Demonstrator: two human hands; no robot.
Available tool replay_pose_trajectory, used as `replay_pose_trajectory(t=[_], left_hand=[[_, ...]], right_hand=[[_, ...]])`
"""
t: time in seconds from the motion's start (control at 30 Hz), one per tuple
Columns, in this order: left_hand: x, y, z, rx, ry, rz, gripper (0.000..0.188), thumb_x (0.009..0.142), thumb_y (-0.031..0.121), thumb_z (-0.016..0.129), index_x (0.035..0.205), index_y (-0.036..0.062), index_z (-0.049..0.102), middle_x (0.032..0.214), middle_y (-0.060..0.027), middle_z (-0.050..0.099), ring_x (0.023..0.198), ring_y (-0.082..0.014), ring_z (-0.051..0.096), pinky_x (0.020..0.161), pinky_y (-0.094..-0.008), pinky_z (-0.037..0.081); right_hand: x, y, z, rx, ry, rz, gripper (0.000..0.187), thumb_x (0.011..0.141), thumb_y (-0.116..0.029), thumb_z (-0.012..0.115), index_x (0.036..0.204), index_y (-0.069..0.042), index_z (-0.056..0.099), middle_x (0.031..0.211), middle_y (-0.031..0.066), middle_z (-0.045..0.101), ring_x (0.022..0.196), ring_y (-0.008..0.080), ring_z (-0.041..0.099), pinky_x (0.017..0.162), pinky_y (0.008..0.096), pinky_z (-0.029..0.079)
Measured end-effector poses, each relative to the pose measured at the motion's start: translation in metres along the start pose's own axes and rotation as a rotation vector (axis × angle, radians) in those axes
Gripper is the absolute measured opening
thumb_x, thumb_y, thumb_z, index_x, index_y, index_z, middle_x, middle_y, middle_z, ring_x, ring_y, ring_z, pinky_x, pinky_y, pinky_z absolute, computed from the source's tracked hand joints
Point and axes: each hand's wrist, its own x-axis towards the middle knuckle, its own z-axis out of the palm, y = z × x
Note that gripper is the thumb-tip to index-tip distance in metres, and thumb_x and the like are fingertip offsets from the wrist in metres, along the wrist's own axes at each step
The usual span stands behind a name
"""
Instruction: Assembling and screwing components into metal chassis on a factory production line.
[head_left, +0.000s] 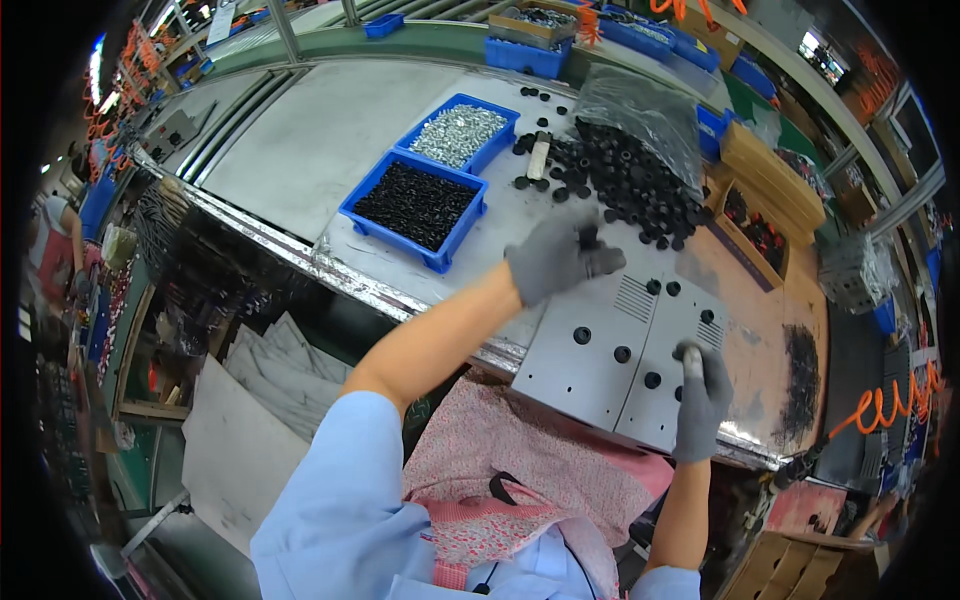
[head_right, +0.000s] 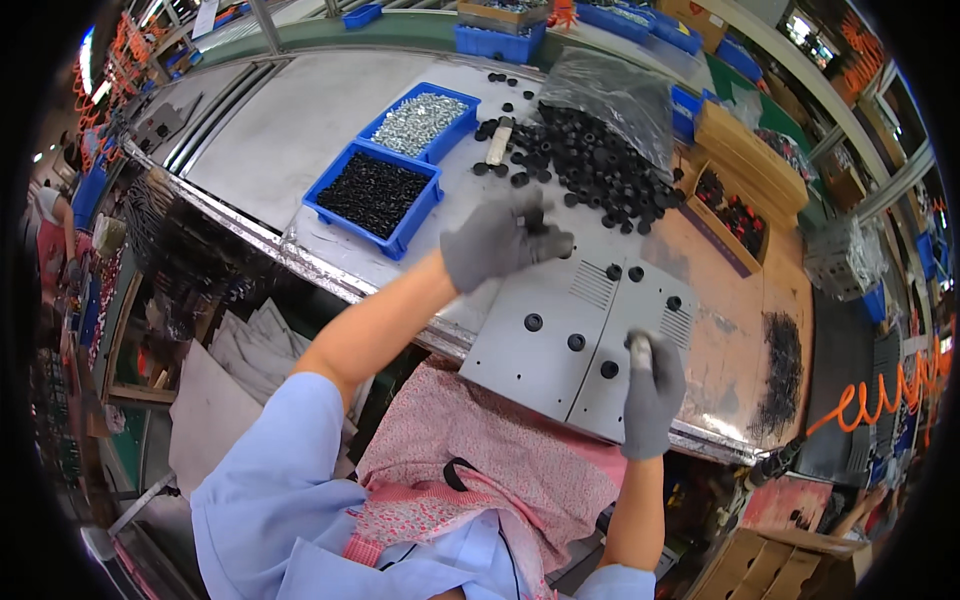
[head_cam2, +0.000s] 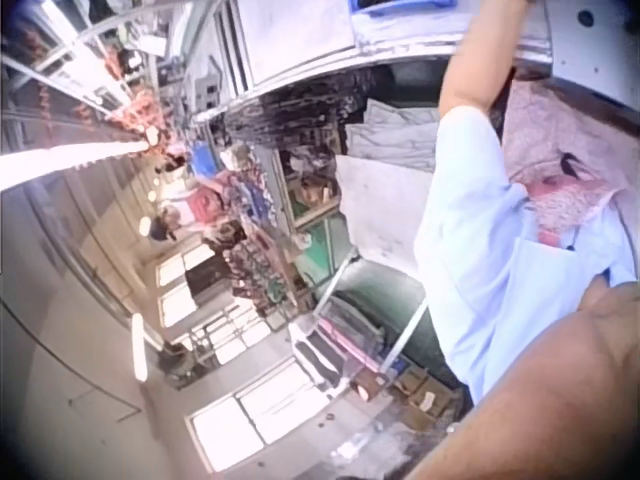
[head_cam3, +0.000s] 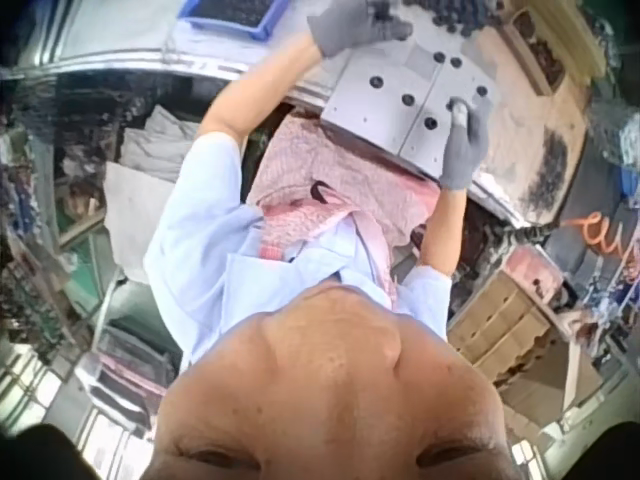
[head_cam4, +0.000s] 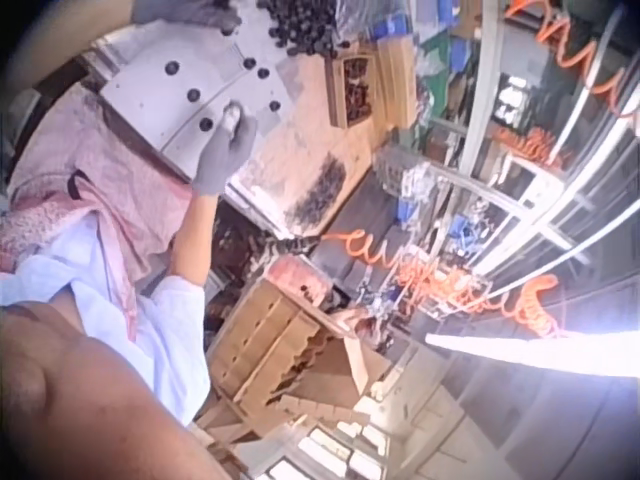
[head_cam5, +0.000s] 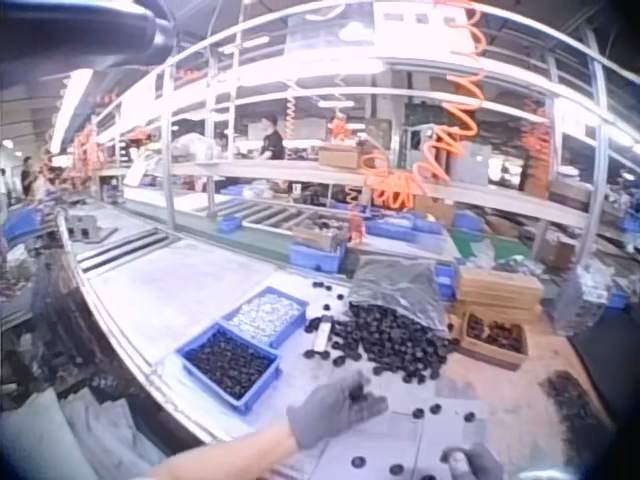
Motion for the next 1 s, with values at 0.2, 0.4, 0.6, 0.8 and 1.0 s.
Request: replay_pose_trajectory(t=[0.2, 0.4, 0.6, 0.8, 1.0], left_hand=[[0.038, 0.096, -0.058, 0.928, 0.307, 0.141, 0.046, 0.083, 0.029, 0.065, 0.124, 0.0074, 0.056, 0.114, -0.0088, 0.059, 0.105, -0.0189, 0.057, 0.088, -0.032, 0.047], [0.031, 0.119, -0.133, 1.827, 0.845, -0.126, 0.052, 0.084, 0.038, 0.059, 0.133, 0.0228, 0.048, 0.126, -0.0177, 0.051, 0.111, -0.032, 0.056, 0.092, -0.0427, 0.046], [0.05, 0.13, -0.128, 1.704, 0.557, -0.292, 0.054, 0.09, 0.051, 0.043, 0.136, 0.0225, 0.043, 0.145, -0.0282, 0.026, 0.13, -0.0418, 0.036, 0.104, -0.0492, 0.034], [0.078, 0.106, -0.135, 1.864, 0.646, -0.093, 0.049, 0.091, 0.042, 0.044, 0.125, 0.0078, 0.05, 0.136, -0.0242, 0.044, 0.121, -0.0335, 0.05, 0.097, -0.0458, 0.041], [0.058, 0.113, -0.168, 1.431, 0.935, 0.055, 0.031, 0.088, 0.026, 0.051, 0.105, 0.0018, 0.061, 0.105, -0.0186, 0.064, 0.101, -0.0287, 0.063, 0.08, -0.0415, 0.051]], right_hand=[[-0.021, 0.081, -0.081, -0.058, 0.278, 0.106, 0.015, 0.09, -0.01, 0.053, 0.097, 0.0, 0.062, 0.086, 0.0021, 0.059, 0.082, 0.0127, 0.054, 0.078, 0.0263, 0.044], [-0.05, 0.178, -0.246, -0.341, 1.03, 0.135, 0.031, 0.087, -0.017, 0.058, 0.114, -0.003, 0.06, 0.108, 0.0099, 0.06, 0.094, 0.0225, 0.058, 0.078, 0.0337, 0.049], [-0.01, 0.152, -0.255, -0.688, 1.312, 0.051, 0.031, 0.087, -0.012, 0.053, 0.114, 0.003, 0.052, 0.103, 0.0154, 0.059, 0.079, 0.0258, 0.059, 0.065, 0.0349, 0.051], [0.037, 0.133, -0.172, -0.57, 1.108, -0.127, 0.032, 0.087, -0.013, 0.054, 0.115, 0.001, 0.051, 0.103, 0.0146, 0.058, 0.079, 0.025, 0.058, 0.064, 0.0347, 0.05], [0.061, 0.11, -0.122, -0.423, 0.905, -0.2, 0.033, 0.087, -0.016, 0.055, 0.115, 0.0, 0.05, 0.101, 0.0136, 0.056, 0.078, 0.024, 0.056, 0.064, 0.0345, 0.048]])
